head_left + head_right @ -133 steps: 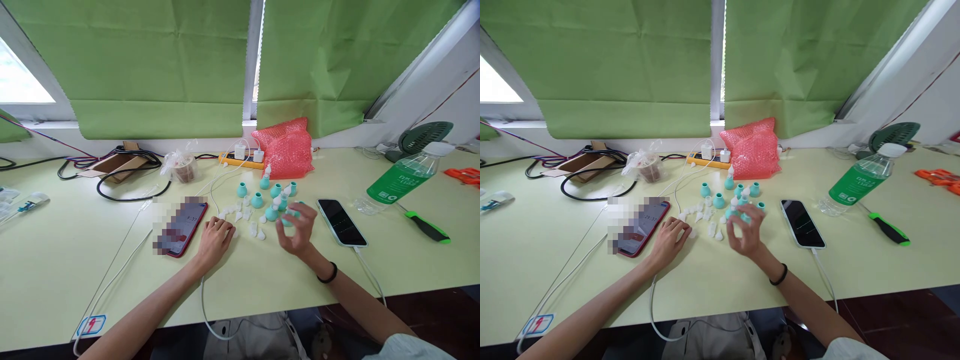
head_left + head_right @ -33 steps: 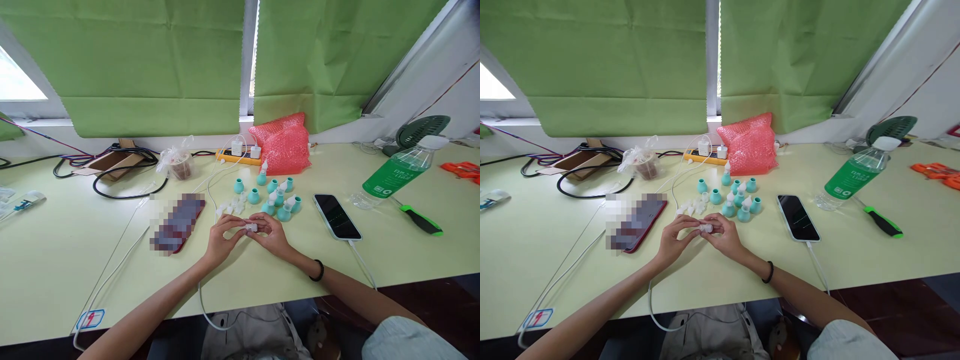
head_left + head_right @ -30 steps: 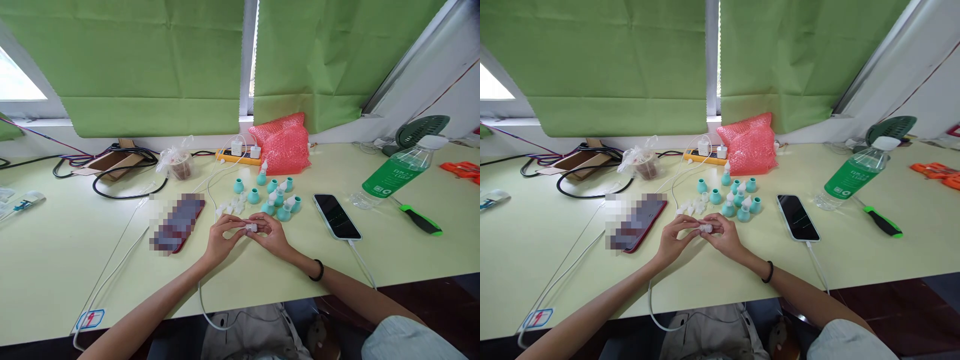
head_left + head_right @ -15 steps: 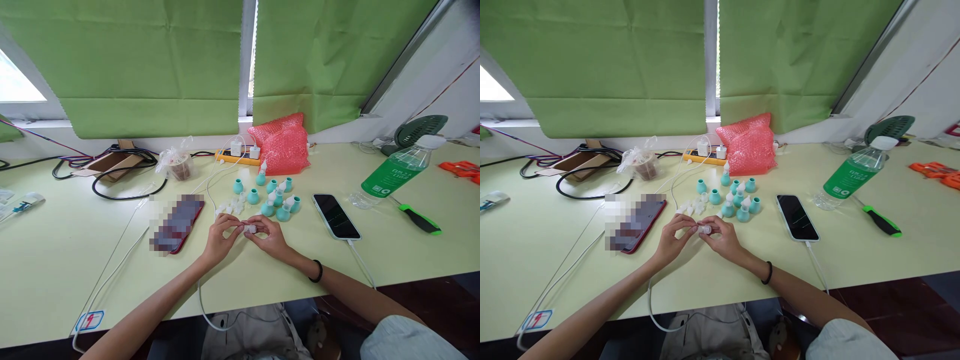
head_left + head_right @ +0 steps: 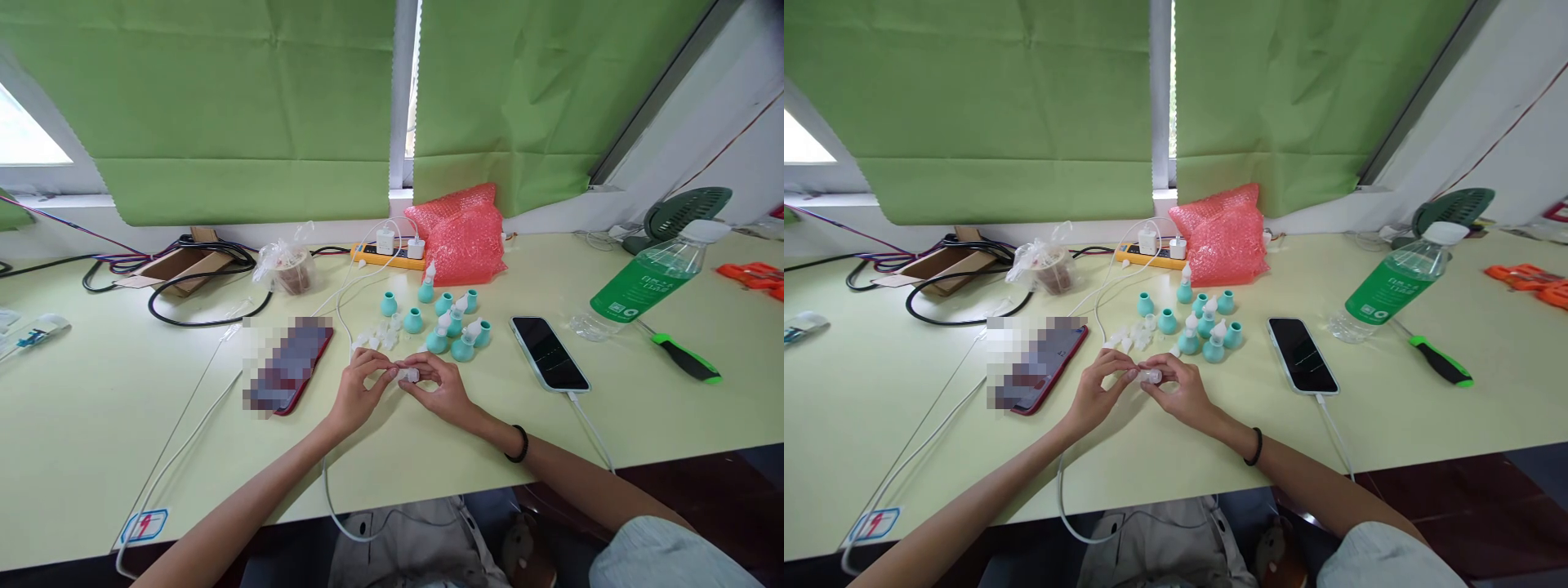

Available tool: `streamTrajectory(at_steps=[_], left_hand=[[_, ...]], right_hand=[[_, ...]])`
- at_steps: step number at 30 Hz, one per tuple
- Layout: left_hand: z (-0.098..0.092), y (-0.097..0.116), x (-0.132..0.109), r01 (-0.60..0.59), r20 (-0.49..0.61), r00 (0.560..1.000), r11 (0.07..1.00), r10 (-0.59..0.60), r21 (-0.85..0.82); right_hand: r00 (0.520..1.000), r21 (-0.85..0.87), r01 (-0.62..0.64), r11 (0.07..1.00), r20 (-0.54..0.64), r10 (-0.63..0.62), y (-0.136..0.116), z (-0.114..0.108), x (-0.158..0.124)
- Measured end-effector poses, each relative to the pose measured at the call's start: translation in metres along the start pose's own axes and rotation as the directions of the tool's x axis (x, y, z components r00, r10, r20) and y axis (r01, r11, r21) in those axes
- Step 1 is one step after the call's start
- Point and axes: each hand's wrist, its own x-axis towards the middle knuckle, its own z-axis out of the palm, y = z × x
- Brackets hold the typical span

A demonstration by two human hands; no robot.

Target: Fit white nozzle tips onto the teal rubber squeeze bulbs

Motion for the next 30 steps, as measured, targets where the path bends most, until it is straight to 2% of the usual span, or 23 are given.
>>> streamTrajectory(at_steps=[6, 10, 12, 16, 21, 25, 27, 30], left_hand=[[0.0023, -0.0022, -0.0020, -0.003, -0.004, 1.000, 1.000, 0.003, -0.006], [0.0038, -0.0027, -0.0030, 0.092, -0.013, 0.995, 0.989, -0.095, -0.116], [0.0039, -0.0021, -0.0025, 0.162, 0.022, 0.987, 0.968, -0.161, -0.190], [0.0051, 0.0012, -0.0013, 0.318, 0.164, 0.948, 0.860, -0.274, -0.400], [0.0081, 0.0048, -0.0037, 0.391, 0.242, 0.920, 0.713, -0.308, -0.581], [0.0077, 0.0035, -0.0045, 0.503, 0.368, 0.864, 0.543, -0.344, -0.673], [0.0066, 0.0016, -0.0031, 0.525, 0.395, 0.850, 0.526, -0.348, -0.668], [0.0037, -0.0013, 0.0006, 0.536, 0.419, 0.844, 0.567, -0.335, -0.625]], right_hand=[[0.999, -0.002, 0.003, 1.000, 0.033, -0.003, 0.0005, 0.0004, -0.0004], [0.999, 0.001, -0.001, 1.000, 0.045, 0.001, 0.0006, 0.0010, -0.0004], [0.999, -0.010, 0.019, 1.000, 0.031, -0.019, 0.0018, 0.0013, -0.0007], [0.997, -0.057, 0.079, 0.995, 0.005, -0.079, 0.0047, 0.0021, -0.0022], [0.994, -0.103, 0.110, 0.989, -0.015, -0.112, 0.0030, 0.0025, -0.0029], [0.995, -0.094, 0.092, 0.991, -0.019, -0.094, -0.0013, 0.0017, -0.0008], [0.994, -0.107, 0.107, 0.988, -0.013, -0.109, -0.0030, 0.0015, -0.0002], [0.989, -0.146, 0.144, 0.979, -0.005, -0.146, -0.0043, 0.0017, -0.0006]])
